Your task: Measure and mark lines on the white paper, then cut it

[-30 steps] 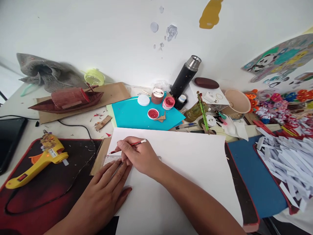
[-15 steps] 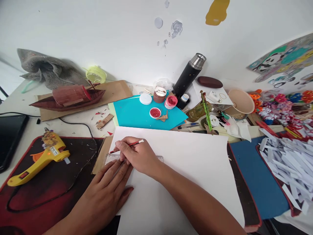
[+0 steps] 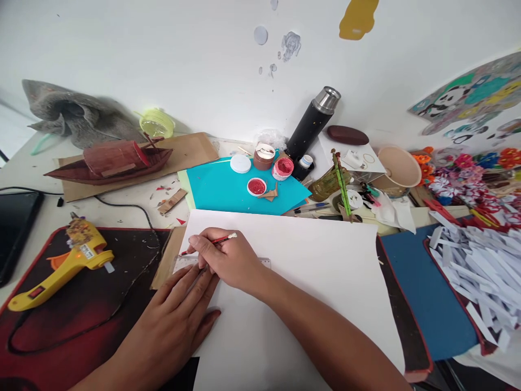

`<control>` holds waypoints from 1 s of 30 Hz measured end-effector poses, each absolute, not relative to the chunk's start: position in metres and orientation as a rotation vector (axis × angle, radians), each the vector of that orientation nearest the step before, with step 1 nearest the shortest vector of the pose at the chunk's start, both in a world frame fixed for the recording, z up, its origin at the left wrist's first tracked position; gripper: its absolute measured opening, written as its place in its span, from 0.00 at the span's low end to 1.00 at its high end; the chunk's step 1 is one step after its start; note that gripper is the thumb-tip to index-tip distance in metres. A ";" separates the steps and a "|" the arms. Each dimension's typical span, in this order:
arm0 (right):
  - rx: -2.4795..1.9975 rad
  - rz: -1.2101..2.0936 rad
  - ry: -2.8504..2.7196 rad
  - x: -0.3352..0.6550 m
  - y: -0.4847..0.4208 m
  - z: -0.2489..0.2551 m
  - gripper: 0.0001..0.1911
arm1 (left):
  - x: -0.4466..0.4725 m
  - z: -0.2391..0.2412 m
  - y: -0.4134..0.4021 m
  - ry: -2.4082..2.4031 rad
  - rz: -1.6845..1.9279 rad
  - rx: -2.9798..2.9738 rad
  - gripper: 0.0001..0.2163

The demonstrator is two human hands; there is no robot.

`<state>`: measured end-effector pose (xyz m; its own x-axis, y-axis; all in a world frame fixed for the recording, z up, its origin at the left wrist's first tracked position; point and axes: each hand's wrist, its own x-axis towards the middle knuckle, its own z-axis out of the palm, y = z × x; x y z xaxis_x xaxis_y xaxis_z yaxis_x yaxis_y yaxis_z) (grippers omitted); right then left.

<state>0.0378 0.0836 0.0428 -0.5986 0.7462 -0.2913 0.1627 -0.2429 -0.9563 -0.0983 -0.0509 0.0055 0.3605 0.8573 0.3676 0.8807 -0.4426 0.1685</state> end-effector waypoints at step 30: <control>-1.191 1.765 -1.634 0.088 0.084 0.047 0.22 | -0.099 0.006 -0.049 -1.598 -0.611 -2.533 0.25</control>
